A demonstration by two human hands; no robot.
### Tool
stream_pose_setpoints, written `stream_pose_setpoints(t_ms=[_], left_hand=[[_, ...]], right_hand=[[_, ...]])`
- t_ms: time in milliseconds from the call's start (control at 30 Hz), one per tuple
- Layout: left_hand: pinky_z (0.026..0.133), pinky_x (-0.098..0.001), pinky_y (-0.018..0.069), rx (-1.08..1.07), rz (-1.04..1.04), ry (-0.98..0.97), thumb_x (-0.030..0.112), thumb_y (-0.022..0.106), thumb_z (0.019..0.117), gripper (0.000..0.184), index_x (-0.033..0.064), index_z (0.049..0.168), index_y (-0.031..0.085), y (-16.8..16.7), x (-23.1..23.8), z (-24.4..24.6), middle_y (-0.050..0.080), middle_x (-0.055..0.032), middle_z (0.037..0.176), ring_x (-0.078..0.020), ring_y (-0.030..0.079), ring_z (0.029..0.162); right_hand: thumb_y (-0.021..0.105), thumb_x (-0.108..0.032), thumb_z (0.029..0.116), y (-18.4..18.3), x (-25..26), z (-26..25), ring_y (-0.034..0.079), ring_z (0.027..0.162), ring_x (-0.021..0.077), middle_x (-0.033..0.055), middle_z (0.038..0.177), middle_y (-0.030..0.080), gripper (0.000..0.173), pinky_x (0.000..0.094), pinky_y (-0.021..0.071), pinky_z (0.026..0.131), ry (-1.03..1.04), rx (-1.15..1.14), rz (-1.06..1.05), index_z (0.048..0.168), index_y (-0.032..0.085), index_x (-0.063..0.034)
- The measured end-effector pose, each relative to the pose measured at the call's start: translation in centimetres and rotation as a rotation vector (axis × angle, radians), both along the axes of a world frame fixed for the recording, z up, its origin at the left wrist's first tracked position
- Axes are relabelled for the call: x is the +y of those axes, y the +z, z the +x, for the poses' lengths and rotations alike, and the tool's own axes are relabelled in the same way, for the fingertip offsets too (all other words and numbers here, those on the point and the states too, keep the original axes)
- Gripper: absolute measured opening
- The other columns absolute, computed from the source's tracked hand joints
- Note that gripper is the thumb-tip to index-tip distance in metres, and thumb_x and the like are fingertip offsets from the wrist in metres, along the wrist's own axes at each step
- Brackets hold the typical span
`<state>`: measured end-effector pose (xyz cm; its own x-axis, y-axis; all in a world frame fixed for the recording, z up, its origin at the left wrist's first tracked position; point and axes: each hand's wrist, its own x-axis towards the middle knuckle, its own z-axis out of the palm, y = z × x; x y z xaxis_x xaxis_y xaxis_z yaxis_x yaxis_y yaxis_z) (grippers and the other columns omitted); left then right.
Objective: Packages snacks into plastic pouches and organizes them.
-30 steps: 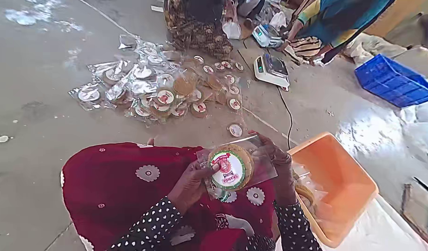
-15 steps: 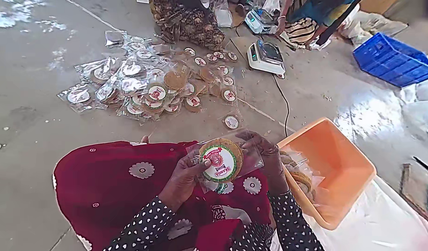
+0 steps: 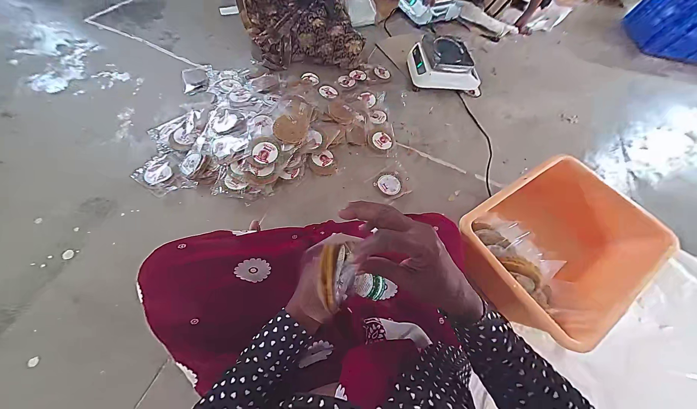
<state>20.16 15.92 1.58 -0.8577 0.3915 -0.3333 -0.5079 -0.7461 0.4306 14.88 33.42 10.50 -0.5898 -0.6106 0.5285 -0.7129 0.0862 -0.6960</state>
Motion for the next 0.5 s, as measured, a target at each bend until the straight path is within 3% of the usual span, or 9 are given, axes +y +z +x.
stream_pose_setpoints(t_ms=[33, 100, 167, 267, 367, 433, 500], left_hand=[[0.051, -0.0213, 0.0493, 0.019, 0.126, -0.065, 0.053, 0.028, 0.1064, 0.062, 0.0107, 0.083, 0.067, -0.6, -0.2, 0.5, 0.061, 0.0006, 0.066, -0.0073, 0.058, 0.055], [0.051, -0.0184, 0.0483, 0.050, 0.294, -0.198, 0.056, 0.043, 0.1018, 0.055, 0.0109, 0.082, 0.068, -1.1, -0.5, 1.2, 0.061, 0.0033, 0.067, -0.0048, 0.058, 0.056], [0.055, -0.0174, 0.0469, 0.103, 0.481, -0.381, 0.060, 0.057, 0.0950, 0.049, 0.0121, 0.093, 0.068, -1.9, -0.8, 1.4, 0.060, 0.0057, 0.073, -0.0036, 0.057, 0.060], [0.053, -0.0143, 0.0441, 0.039, 0.699, -0.553, 0.058, 0.060, 0.0931, 0.047, 0.0130, 0.107, 0.059, -2.6, -0.7, 2.1, 0.055, 0.0066, 0.078, -0.0020, 0.053, 0.059], [0.049, -0.0154, 0.0456, -0.054, 0.726, -0.652, 0.062, 0.067, 0.0867, 0.057, 0.0129, 0.113, 0.055, -3.0, -0.3, 2.8, 0.054, 0.0061, 0.072, -0.0040, 0.054, 0.052], [0.049, -0.0154, 0.0453, -0.017, 0.697, -0.713, 0.050, 0.068, 0.0907, 0.048, 0.0131, 0.117, 0.055, -2.9, -0.2, 2.9, 0.053, 0.0064, 0.072, -0.0038, 0.054, 0.052], [0.056, -0.0177, 0.0512, 0.045, 0.647, -0.719, 0.048, 0.064, 0.0944, 0.051, 0.0090, 0.128, 0.059, -2.2, -0.1, 3.3, 0.060, 0.0045, 0.073, -0.0050, 0.060, 0.057]], right_hand=[[0.073, -0.018, 0.0944, 0.0, -0.6, 0.1, 0.054, 0.136, 0.0257, 0.0159, 0.137, 0.063, 0.012, 0.0376, 0.0495, 0.112, 0.001, 0.026, 0.014, 0.098, 0.076, -0.0065], [0.072, -0.020, 0.0956, 0.2, -1.4, 0.2, 0.052, 0.139, 0.0285, 0.0160, 0.137, 0.064, 0.015, 0.0389, 0.0468, 0.114, 0.006, 0.055, 0.053, 0.101, 0.077, -0.0072], [0.070, -0.023, 0.0966, 0.4, -1.9, 0.1, 0.050, 0.140, 0.0295, 0.0149, 0.137, 0.064, 0.016, 0.0397, 0.0445, 0.116, 0.018, 0.061, 0.092, 0.100, 0.077, -0.0094], [0.073, -0.019, 0.0939, 0.1, -2.1, -0.8, 0.057, 0.135, 0.0253, 0.0156, 0.131, 0.067, 0.013, 0.0370, 0.0474, 0.114, 0.084, -0.012, 0.060, 0.093, 0.074, -0.0065], [0.076, -0.009, 0.0896, -0.6, -2.1, -1.3, 0.067, 0.114, 0.0170, 0.0122, 0.116, 0.071, 0.010, 0.0292, 0.0576, 0.096, 0.164, -0.237, -0.038, 0.092, 0.069, -0.0018], [0.076, -0.006, 0.0901, -1.3, -2.1, -1.5, 0.070, 0.096, 0.0113, 0.0108, 0.110, 0.072, 0.012, 0.0236, 0.0596, 0.079, 0.205, -0.407, -0.099, 0.096, 0.066, 0.0002], [0.075, -0.001, 0.0893, -1.7, -2.3, -1.5, 0.068, 0.082, 0.0082, 0.0100, 0.101, 0.072, 0.014, 0.0206, 0.0576, 0.070, 0.224, -0.527, -0.162, 0.097, 0.065, 0.0023]])
